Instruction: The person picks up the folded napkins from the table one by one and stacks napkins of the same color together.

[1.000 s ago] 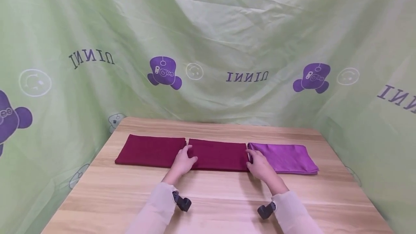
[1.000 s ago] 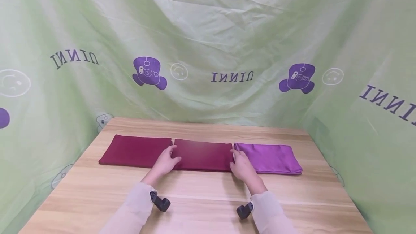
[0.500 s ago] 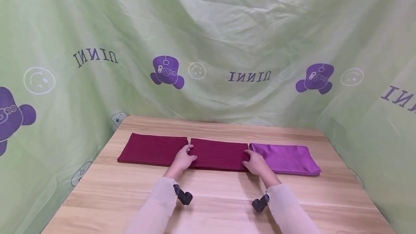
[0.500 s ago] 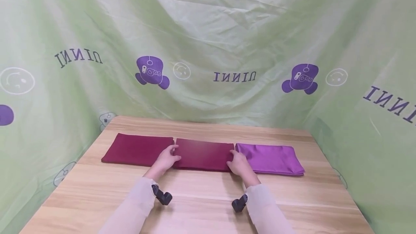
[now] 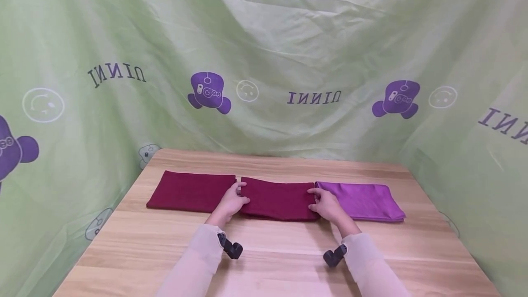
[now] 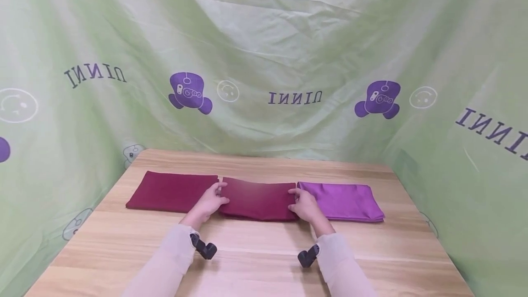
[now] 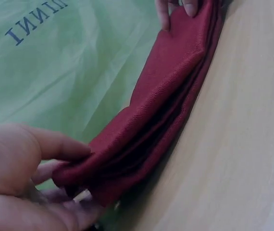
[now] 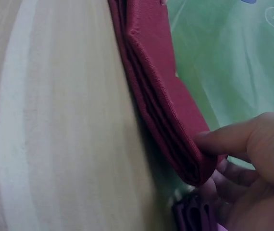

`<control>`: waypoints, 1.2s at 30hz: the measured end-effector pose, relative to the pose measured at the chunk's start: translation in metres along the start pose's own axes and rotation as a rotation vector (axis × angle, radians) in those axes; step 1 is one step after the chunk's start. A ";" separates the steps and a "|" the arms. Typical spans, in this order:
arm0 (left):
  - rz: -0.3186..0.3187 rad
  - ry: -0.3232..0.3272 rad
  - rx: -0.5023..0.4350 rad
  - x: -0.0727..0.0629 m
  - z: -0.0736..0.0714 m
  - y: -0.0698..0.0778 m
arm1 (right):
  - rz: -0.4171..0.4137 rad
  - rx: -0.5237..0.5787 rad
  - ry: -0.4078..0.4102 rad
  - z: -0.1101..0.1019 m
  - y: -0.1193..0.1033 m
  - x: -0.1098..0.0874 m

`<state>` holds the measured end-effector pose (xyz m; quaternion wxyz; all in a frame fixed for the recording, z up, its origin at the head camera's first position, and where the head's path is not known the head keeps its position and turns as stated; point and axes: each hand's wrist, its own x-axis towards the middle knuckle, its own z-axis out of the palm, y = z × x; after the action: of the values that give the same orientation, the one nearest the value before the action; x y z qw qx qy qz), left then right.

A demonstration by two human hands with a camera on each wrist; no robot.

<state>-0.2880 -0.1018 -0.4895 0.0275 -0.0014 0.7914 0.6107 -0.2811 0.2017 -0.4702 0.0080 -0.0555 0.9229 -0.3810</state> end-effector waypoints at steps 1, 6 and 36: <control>0.003 0.001 -0.020 -0.001 0.000 0.000 | -0.002 0.016 0.001 -0.001 -0.001 0.000; 0.016 -0.002 -0.103 -0.002 -0.007 0.002 | -0.006 0.135 -0.016 -0.003 -0.010 0.001; 0.126 0.087 0.002 -0.016 -0.176 -0.014 | -0.021 0.456 0.006 0.096 -0.119 0.028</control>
<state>-0.2792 -0.2763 -0.4583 -0.0454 0.0221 0.7909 0.6098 -0.2921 0.0472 -0.4535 0.0137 -0.0607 0.8123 -0.5800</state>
